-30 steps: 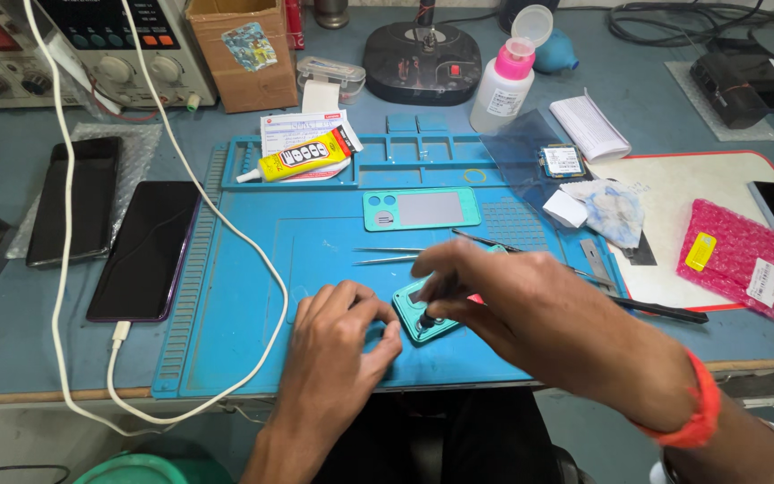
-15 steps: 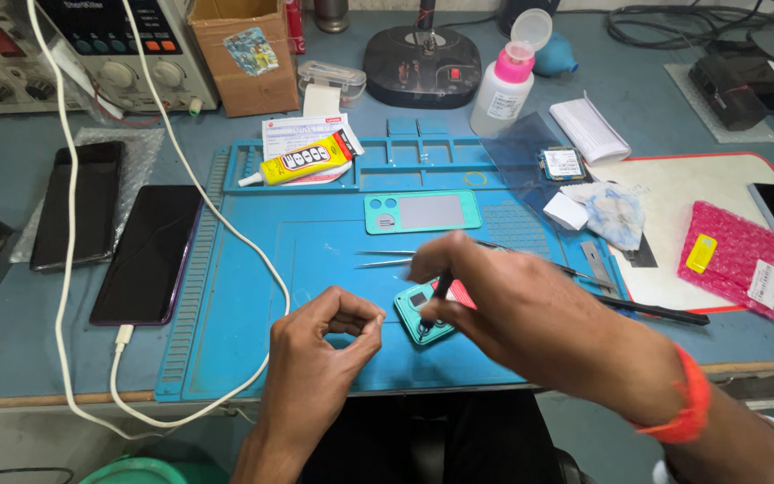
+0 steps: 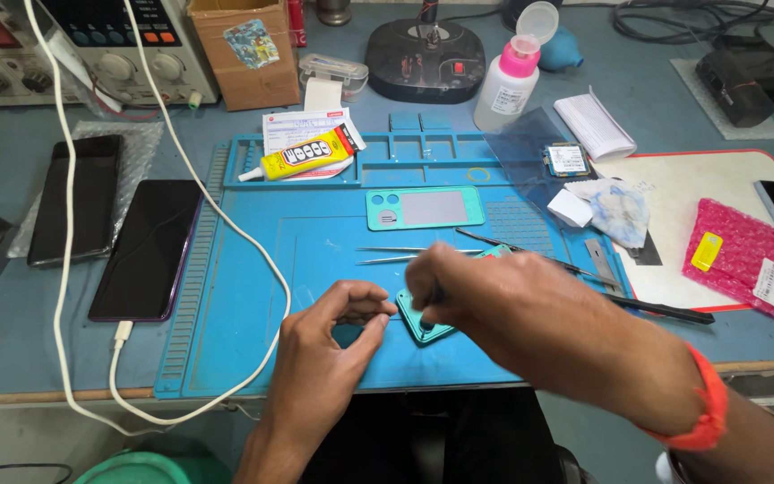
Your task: The person uses a screwdriver to unscrew screws from the back cover of a teal phone lying on a blue repair mat, working around the camera area and edges. They then place a small component into a clear plastic bag, wrap it in pink bubble wrap, and set the wrapped item aside on the bench.
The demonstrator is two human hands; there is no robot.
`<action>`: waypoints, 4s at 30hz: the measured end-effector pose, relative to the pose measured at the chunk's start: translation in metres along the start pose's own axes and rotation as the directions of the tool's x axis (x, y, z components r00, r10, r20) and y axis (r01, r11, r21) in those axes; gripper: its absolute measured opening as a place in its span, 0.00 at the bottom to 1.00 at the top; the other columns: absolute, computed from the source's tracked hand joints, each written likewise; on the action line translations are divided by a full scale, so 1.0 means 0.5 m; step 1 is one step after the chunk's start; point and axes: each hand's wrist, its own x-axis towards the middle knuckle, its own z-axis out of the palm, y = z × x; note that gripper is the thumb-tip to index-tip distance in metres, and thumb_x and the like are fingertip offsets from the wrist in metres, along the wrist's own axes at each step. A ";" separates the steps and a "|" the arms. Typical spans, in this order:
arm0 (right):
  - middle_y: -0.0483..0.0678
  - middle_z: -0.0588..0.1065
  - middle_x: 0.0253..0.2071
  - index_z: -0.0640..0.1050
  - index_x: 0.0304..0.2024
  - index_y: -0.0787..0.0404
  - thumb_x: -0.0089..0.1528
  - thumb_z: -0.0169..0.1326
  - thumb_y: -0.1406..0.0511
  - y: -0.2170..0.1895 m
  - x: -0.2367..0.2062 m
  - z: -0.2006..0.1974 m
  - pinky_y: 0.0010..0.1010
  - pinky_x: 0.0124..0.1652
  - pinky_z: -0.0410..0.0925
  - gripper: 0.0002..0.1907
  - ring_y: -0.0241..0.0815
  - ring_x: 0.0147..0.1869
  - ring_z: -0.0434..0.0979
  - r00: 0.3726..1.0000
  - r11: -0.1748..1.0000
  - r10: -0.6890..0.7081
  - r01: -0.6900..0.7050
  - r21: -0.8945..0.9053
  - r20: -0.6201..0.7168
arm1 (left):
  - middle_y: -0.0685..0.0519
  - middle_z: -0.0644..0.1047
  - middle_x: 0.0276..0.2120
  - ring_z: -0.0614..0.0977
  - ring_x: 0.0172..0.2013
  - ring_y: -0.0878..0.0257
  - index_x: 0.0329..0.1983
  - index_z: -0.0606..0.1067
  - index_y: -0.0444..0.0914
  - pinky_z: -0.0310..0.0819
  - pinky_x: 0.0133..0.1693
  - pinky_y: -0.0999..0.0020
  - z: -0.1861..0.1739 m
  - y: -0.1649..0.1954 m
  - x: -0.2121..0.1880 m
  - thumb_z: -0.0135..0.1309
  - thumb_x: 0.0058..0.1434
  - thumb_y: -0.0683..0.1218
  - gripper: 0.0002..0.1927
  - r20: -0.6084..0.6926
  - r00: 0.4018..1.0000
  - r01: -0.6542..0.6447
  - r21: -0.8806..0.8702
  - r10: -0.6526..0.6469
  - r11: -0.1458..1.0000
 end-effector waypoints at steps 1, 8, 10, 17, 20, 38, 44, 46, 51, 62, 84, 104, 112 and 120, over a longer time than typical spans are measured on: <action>0.49 0.82 0.32 0.70 0.48 0.58 0.65 0.58 0.63 0.001 0.003 -0.001 0.42 0.31 0.72 0.13 0.52 0.37 0.85 0.997 0.997 0.072 -0.072 -0.042 0.011 | 0.52 0.86 0.35 0.89 0.37 0.65 0.43 0.78 0.34 0.83 0.42 0.71 0.001 0.001 -0.001 0.59 0.56 0.37 0.11 0.002 1.000 -0.002 0.007 0.002 1.000; 0.52 0.81 0.39 0.69 0.48 0.63 0.65 0.55 0.66 0.009 -0.003 -0.005 0.38 0.34 0.75 0.12 0.52 0.41 0.85 0.993 0.984 -0.110 0.116 0.132 -0.052 | 0.49 0.84 0.32 0.86 0.33 0.61 0.38 0.81 0.34 0.79 0.36 0.67 0.002 0.010 -0.001 0.58 0.58 0.38 0.06 -0.008 0.997 -0.078 0.132 0.080 0.988; 0.51 0.82 0.36 0.69 0.47 0.63 0.64 0.56 0.65 0.011 -0.003 -0.003 0.38 0.33 0.75 0.13 0.52 0.39 0.86 0.998 0.991 -0.052 0.057 0.120 -0.038 | 0.49 0.83 0.32 0.85 0.32 0.59 0.38 0.81 0.34 0.77 0.34 0.66 0.000 0.013 -0.004 0.56 0.59 0.37 0.06 0.004 0.998 -0.063 0.152 0.063 0.986; 0.51 0.81 0.36 0.70 0.51 0.62 0.63 0.58 0.65 0.006 -0.002 -0.001 0.40 0.32 0.72 0.16 0.53 0.37 0.84 0.992 0.994 -0.102 0.105 0.041 -0.067 | 0.49 0.84 0.30 0.87 0.30 0.62 0.44 0.80 0.36 0.78 0.32 0.68 -0.001 0.013 0.001 0.54 0.62 0.40 0.09 0.031 0.999 0.030 0.101 -0.034 0.994; 0.49 0.82 0.35 0.70 0.49 0.61 0.64 0.56 0.67 0.003 -0.002 -0.001 0.37 0.32 0.75 0.13 0.49 0.38 0.87 0.991 0.988 -0.120 0.124 0.087 -0.057 | 0.49 0.85 0.31 0.88 0.31 0.62 0.49 0.79 0.37 0.80 0.32 0.69 0.003 0.009 -0.001 0.56 0.62 0.41 0.12 0.064 0.996 0.056 0.056 -0.059 0.997; 0.49 0.82 0.38 0.64 0.51 0.63 0.64 0.60 0.67 0.041 -0.030 0.012 0.29 0.37 0.79 0.20 0.40 0.43 0.88 0.930 0.993 -0.058 0.092 0.076 -0.362 | 0.53 0.86 0.31 0.87 0.31 0.64 0.52 0.79 0.42 0.76 0.27 0.69 0.006 0.020 -0.006 0.64 0.59 0.43 0.17 0.122 0.990 -0.076 0.041 0.071 0.996; 0.51 0.81 0.40 0.61 0.55 0.61 0.65 0.58 0.69 0.064 -0.064 0.008 0.26 0.39 0.77 0.22 0.36 0.44 0.83 0.879 0.961 0.058 0.079 0.266 -0.472 | 0.53 0.84 0.33 0.86 0.35 0.67 0.53 0.79 0.40 0.77 0.29 0.69 0.023 0.019 -0.008 0.64 0.59 0.42 0.18 0.089 0.991 -0.093 -0.056 0.098 0.994; 0.51 0.81 0.41 0.60 0.55 0.60 0.65 0.58 0.69 0.068 -0.069 0.006 0.25 0.38 0.76 0.23 0.35 0.43 0.83 0.875 0.946 0.087 0.077 0.314 -0.477 | 0.54 0.83 0.31 0.85 0.34 0.68 0.53 0.78 0.39 0.77 0.30 0.70 0.032 0.018 -0.007 0.66 0.57 0.41 0.20 0.075 0.993 -0.079 -0.105 0.087 0.991; 0.52 0.81 0.42 0.59 0.57 0.59 0.67 0.58 0.69 0.072 -0.076 0.002 0.26 0.40 0.78 0.23 0.36 0.44 0.83 0.876 0.925 0.084 0.110 0.365 -0.475 | 0.53 0.82 0.30 0.84 0.34 0.68 0.56 0.77 0.38 0.80 0.39 0.70 0.044 0.016 -0.008 0.67 0.56 0.40 0.23 0.046 0.982 -0.173 -0.175 0.183 0.969; 0.52 0.79 0.44 0.59 0.57 0.59 0.66 0.57 0.71 0.082 -0.083 0.005 0.26 0.40 0.76 0.23 0.36 0.46 0.81 0.880 0.918 0.084 0.113 0.379 -0.467 | 0.55 0.84 0.32 0.86 0.36 0.69 0.60 0.75 0.41 0.75 0.27 0.72 0.044 0.019 -0.001 0.66 0.58 0.40 0.26 0.059 0.983 -0.166 -0.089 0.172 0.982; 0.50 0.79 0.42 0.61 0.53 0.61 0.62 0.60 0.73 0.075 -0.090 -0.029 0.29 0.42 0.79 0.24 0.39 0.45 0.84 0.924 0.977 -0.006 0.086 0.193 -0.382 | 0.52 0.85 0.38 0.85 0.47 0.53 0.58 0.75 0.39 0.74 0.54 0.58 0.076 0.036 0.014 0.63 0.59 0.41 0.23 0.150 0.939 -0.315 0.015 0.310 0.949; 0.52 0.81 0.45 0.63 0.53 0.62 0.61 0.62 0.70 0.090 -0.078 0.001 0.33 0.43 0.81 0.24 0.44 0.48 0.87 0.946 0.991 -0.111 0.129 0.039 -0.304 | 0.47 0.81 0.54 0.79 0.59 0.51 0.73 0.60 0.37 0.49 0.70 0.44 0.074 0.020 -0.017 0.51 0.59 0.34 0.36 0.346 0.908 -0.295 0.125 0.237 0.947; 0.49 0.82 0.46 0.66 0.59 0.59 0.62 0.58 0.71 0.086 -0.076 -0.015 0.32 0.46 0.79 0.24 0.44 0.51 0.86 0.987 0.994 -0.010 0.028 0.109 -0.163 | 0.45 0.78 0.58 0.78 0.60 0.49 0.72 0.62 0.38 0.50 0.70 0.44 0.060 0.026 -0.013 0.51 0.60 0.35 0.35 0.282 0.925 -0.298 0.120 0.255 0.947; 0.52 0.82 0.45 0.66 0.60 0.63 0.63 0.55 0.70 0.080 -0.074 -0.016 0.32 0.43 0.81 0.23 0.45 0.47 0.89 0.985 0.984 -0.080 0.103 0.145 -0.152 | 0.42 0.74 0.60 0.73 0.62 0.45 0.69 0.66 0.38 0.52 0.67 0.43 0.035 0.024 0.007 0.58 0.59 0.42 0.33 0.236 0.933 -0.332 0.278 0.271 0.901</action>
